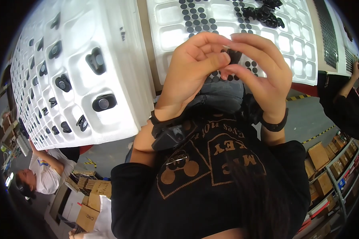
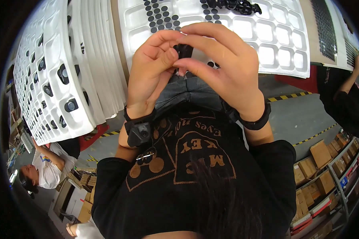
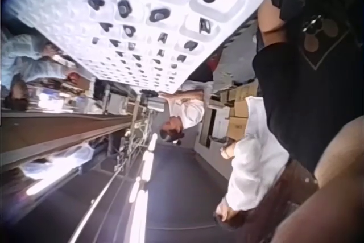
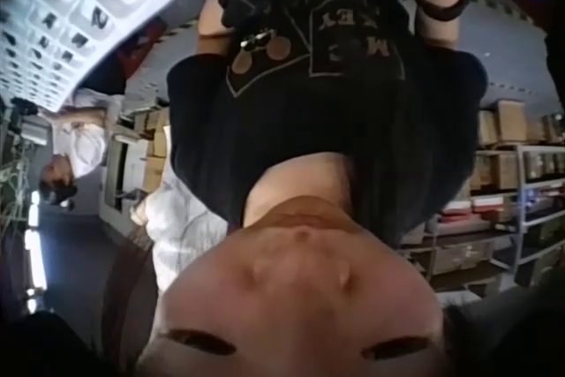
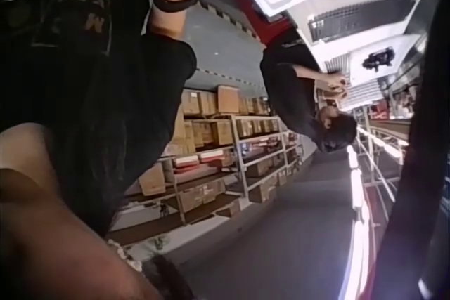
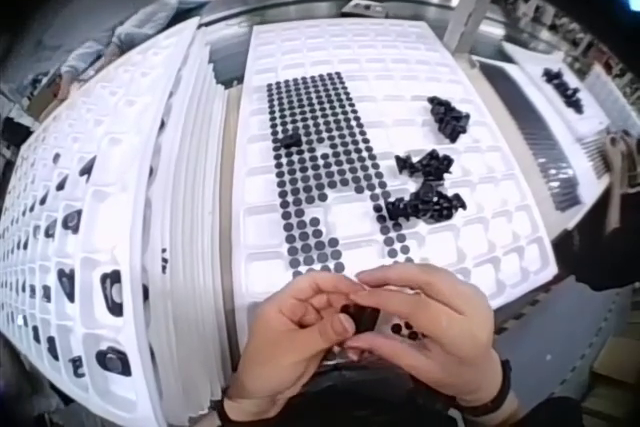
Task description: Assembling small electronic components and placing them into white trays on an assembly line.
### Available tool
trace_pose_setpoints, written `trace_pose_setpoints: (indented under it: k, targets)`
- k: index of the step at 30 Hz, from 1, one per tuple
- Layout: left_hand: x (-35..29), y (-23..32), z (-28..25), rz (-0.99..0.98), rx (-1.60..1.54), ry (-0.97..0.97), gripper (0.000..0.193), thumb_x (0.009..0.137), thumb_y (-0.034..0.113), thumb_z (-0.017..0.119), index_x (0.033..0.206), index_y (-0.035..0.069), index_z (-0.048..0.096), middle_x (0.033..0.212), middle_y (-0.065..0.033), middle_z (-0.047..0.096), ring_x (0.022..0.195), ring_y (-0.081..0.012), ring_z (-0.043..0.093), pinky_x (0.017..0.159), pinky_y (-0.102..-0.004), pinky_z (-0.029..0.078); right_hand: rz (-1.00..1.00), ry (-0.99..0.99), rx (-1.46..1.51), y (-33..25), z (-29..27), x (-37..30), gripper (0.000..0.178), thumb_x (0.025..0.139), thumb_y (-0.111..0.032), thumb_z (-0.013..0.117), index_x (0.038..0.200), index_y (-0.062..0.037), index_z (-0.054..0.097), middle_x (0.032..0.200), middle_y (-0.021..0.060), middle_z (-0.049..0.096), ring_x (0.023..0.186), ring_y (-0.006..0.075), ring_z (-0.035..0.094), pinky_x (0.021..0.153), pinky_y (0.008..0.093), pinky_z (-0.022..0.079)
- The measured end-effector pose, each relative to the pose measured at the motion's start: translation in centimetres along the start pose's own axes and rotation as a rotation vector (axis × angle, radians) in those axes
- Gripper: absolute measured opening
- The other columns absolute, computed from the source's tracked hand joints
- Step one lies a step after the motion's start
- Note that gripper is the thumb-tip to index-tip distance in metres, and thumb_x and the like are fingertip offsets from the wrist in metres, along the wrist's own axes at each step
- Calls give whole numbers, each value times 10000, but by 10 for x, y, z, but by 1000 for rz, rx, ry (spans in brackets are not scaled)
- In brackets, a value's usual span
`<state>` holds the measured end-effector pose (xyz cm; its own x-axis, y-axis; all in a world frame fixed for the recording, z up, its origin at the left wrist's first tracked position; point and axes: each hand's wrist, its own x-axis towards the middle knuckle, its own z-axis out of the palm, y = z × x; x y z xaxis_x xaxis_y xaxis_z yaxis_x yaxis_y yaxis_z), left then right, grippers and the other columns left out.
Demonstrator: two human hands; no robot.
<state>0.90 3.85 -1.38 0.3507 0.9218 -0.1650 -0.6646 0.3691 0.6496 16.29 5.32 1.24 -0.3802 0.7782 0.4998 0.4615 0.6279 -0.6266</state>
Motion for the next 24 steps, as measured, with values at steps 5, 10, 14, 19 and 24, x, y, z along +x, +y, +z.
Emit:
trace_pose_setpoints:
  k: [5, 10, 14, 19, 24]
  targets:
    - [2, -5, 3, -3, 103, 39, 141, 798, 1, 520, 933, -35, 502, 803, -93, 570, 675, -135, 561, 589, -231, 462, 230, 173, 9, 12, -8, -8, 307, 662, 21, 647, 960, 11, 576, 865, 87, 598, 785, 152, 587, 690, 234, 463]
    - [6, -8, 5, 9, 139, 26, 202, 808, 56, 533, 985, -28, 486, 804, -99, 564, 667, -141, 545, 583, -241, 451, 493, 318, 337, 16, -25, -2, 253, 689, 45, 621, 937, 17, 585, 771, 68, 582, 669, 127, 584, 604, 206, 457]
    - [2, -10, 11, 86, 204, -29, 301, 802, 51, 542, 1080, -33, 463, 821, -104, 550, 677, -149, 542, 588, -250, 460, 654, 41, 559, -2, -29, -3, 244, 690, 50, 613, 931, 15, 596, 742, 46, 565, 617, 113, 570, 552, 190, 449]
    - [2, -21, 7, 183, 320, -119, 429, 755, -80, 529, 1170, 5, 459, 856, -71, 500, 705, -134, 560, 629, -215, 464, 594, 13, 608, -2, -20, -7, 264, 693, 94, 583, 953, 50, 582, 714, 60, 545, 616, 121, 579, 540, 193, 467]
    - [-1, -22, 8, 183, 304, -95, 420, 756, -76, 531, 1164, 7, 472, 849, -69, 499, 704, -134, 557, 628, -212, 458, 607, 58, 687, -4, -18, -9, 250, 685, 94, 594, 932, 53, 589, 704, 70, 548, 618, 129, 590, 548, 201, 492]
